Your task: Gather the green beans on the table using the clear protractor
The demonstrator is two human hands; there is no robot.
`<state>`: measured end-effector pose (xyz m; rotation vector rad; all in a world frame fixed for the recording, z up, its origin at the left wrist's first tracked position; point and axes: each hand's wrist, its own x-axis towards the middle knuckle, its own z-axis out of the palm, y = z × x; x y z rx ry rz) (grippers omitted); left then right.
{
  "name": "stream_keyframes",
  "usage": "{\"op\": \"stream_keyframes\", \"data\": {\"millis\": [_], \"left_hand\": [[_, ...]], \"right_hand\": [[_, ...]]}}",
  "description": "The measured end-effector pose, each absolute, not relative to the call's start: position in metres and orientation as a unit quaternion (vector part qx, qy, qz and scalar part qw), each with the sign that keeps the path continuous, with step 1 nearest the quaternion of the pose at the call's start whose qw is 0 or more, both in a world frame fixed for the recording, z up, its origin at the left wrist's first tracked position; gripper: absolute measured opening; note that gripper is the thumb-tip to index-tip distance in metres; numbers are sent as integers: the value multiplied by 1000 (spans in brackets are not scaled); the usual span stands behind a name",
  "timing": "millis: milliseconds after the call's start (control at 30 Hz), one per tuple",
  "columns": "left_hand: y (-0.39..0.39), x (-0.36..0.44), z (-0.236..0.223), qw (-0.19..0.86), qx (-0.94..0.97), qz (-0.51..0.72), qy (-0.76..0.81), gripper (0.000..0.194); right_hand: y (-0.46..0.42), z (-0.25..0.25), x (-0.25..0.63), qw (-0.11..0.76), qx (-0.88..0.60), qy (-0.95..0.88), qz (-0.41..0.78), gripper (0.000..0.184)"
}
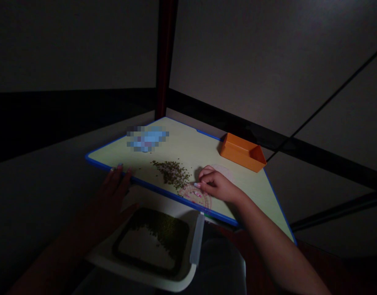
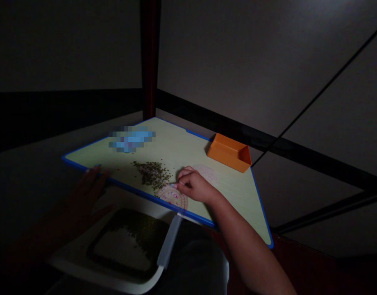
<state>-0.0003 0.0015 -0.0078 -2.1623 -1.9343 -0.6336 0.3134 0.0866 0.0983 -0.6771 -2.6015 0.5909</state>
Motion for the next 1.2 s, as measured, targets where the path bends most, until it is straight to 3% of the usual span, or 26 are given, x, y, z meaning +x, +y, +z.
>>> {"op": "stream_keyframes", "data": {"millis": [1000,1200], "left_hand": [[1,2,-7,74,-718,-212,-659,82],[1,-3,-13,99,-727,-213,-645,82]], "right_hand": [[89,103,321,247,-260,-913,196,40],[95,105,339,206,-278,-915,210,35]]}}
